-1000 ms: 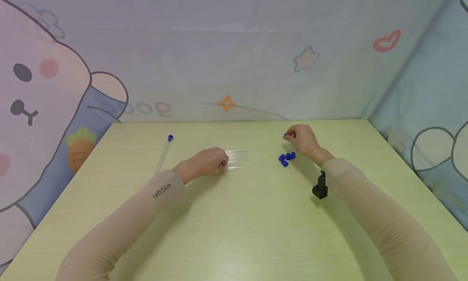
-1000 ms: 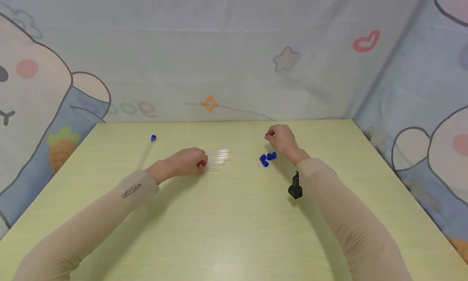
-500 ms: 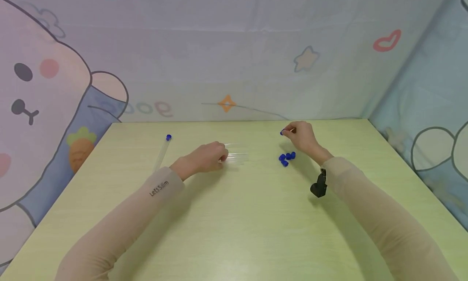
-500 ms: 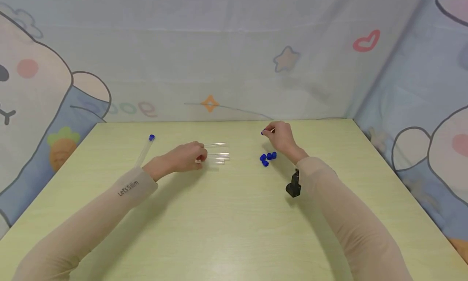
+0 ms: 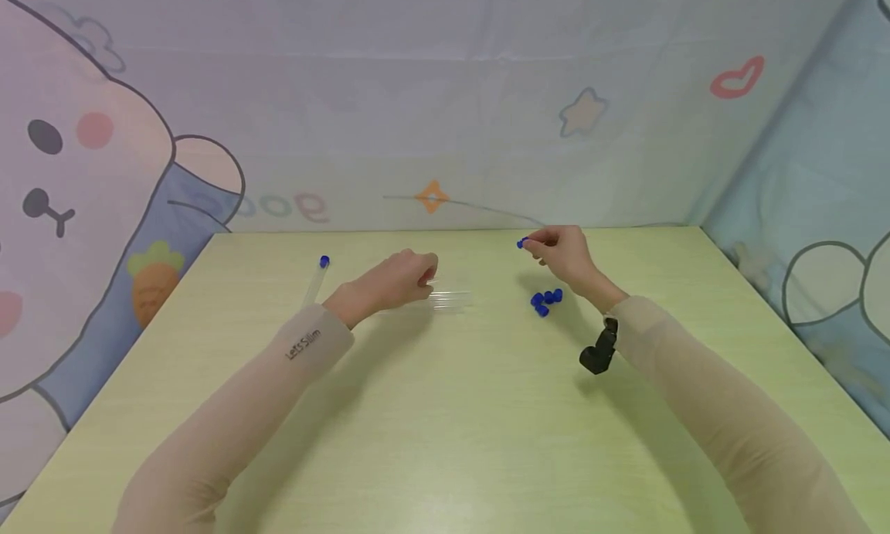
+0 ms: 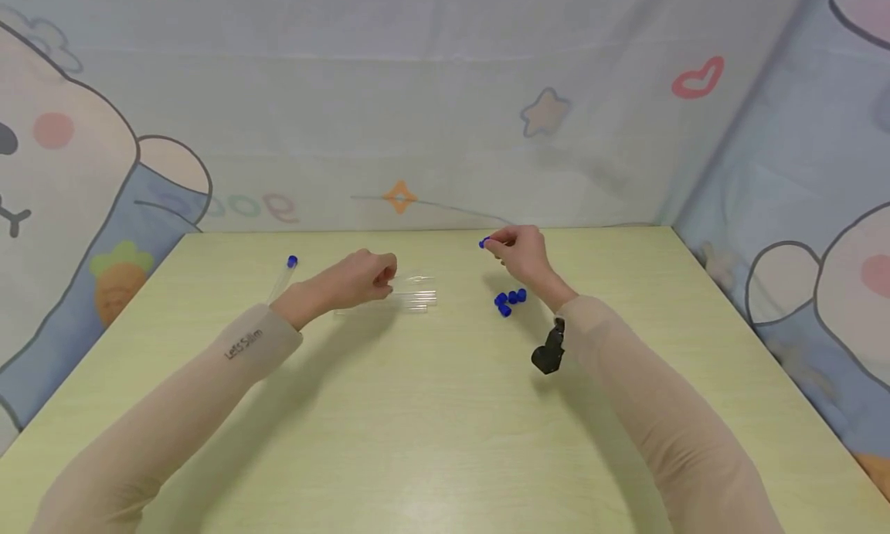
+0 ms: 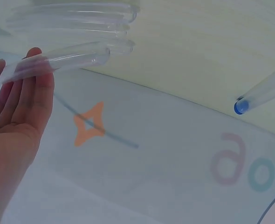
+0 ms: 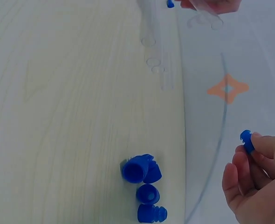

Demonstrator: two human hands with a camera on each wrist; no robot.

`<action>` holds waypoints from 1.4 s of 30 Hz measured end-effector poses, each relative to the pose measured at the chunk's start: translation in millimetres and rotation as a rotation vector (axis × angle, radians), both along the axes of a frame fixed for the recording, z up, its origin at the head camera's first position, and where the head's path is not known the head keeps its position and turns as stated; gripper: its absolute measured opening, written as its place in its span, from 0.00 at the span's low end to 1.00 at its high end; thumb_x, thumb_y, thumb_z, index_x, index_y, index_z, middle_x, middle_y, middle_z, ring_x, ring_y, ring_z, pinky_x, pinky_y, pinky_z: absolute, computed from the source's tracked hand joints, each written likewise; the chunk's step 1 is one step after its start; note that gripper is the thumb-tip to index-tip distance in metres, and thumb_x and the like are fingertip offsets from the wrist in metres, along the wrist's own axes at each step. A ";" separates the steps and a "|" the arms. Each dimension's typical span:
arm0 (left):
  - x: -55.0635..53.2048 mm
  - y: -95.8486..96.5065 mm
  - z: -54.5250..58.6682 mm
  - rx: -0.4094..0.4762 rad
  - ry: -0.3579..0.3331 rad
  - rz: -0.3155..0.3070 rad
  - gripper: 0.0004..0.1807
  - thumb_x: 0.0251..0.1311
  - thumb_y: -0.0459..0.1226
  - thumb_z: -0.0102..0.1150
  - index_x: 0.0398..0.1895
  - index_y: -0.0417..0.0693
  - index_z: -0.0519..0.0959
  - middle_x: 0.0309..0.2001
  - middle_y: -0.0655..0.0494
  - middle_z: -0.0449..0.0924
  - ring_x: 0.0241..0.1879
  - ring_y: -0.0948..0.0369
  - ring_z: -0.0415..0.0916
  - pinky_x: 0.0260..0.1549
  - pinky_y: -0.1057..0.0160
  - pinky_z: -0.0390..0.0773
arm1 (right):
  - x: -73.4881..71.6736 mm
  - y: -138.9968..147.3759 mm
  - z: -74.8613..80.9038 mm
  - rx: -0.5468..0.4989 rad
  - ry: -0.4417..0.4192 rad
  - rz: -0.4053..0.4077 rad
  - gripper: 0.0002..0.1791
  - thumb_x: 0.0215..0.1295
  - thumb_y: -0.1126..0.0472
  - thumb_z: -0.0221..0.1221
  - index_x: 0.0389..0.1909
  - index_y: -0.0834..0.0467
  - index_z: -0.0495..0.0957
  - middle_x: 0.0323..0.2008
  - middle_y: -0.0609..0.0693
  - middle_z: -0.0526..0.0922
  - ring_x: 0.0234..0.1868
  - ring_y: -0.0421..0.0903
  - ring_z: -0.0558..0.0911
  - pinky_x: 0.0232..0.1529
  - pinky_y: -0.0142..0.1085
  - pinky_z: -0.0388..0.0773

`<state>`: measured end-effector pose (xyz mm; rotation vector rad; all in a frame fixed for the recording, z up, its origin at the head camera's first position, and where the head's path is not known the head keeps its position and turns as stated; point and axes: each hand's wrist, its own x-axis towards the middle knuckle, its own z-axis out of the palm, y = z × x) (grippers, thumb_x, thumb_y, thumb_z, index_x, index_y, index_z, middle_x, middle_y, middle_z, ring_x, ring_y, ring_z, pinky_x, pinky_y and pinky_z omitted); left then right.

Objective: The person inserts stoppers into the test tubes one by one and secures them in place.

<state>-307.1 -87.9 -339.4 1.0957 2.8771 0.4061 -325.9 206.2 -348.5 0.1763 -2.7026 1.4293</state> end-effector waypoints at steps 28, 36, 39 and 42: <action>-11.5 23.2 9.9 0.140 0.080 0.028 0.10 0.63 0.33 0.59 0.46 0.38 0.79 0.40 0.46 0.83 0.39 0.54 0.78 0.44 0.57 0.78 | 12.9 -37.2 6.7 -0.301 -0.127 0.111 0.15 0.66 0.61 0.60 0.47 0.68 0.79 0.27 0.40 0.81 0.30 0.41 0.80 0.35 0.30 0.80; -13.8 23.9 10.5 0.168 0.097 0.019 0.09 0.63 0.32 0.59 0.44 0.38 0.79 0.38 0.47 0.83 0.37 0.55 0.77 0.41 0.58 0.77 | 11.6 -41.9 5.6 -0.310 -0.133 0.094 0.15 0.66 0.61 0.60 0.46 0.68 0.80 0.26 0.40 0.81 0.30 0.42 0.79 0.33 0.29 0.79; -14.0 24.1 10.6 0.174 0.097 0.019 0.09 0.63 0.33 0.59 0.44 0.39 0.80 0.37 0.47 0.83 0.35 0.55 0.76 0.39 0.58 0.77 | 11.8 -42.4 5.1 -0.318 -0.143 0.091 0.15 0.66 0.61 0.60 0.46 0.68 0.79 0.28 0.41 0.82 0.29 0.40 0.78 0.33 0.29 0.79; -13.8 24.6 11.6 0.179 0.091 0.021 0.09 0.63 0.33 0.59 0.44 0.39 0.79 0.36 0.48 0.82 0.33 0.56 0.75 0.38 0.59 0.76 | 12.4 -42.4 5.5 -0.324 -0.150 0.093 0.15 0.66 0.61 0.60 0.47 0.68 0.79 0.32 0.47 0.84 0.29 0.39 0.78 0.33 0.30 0.79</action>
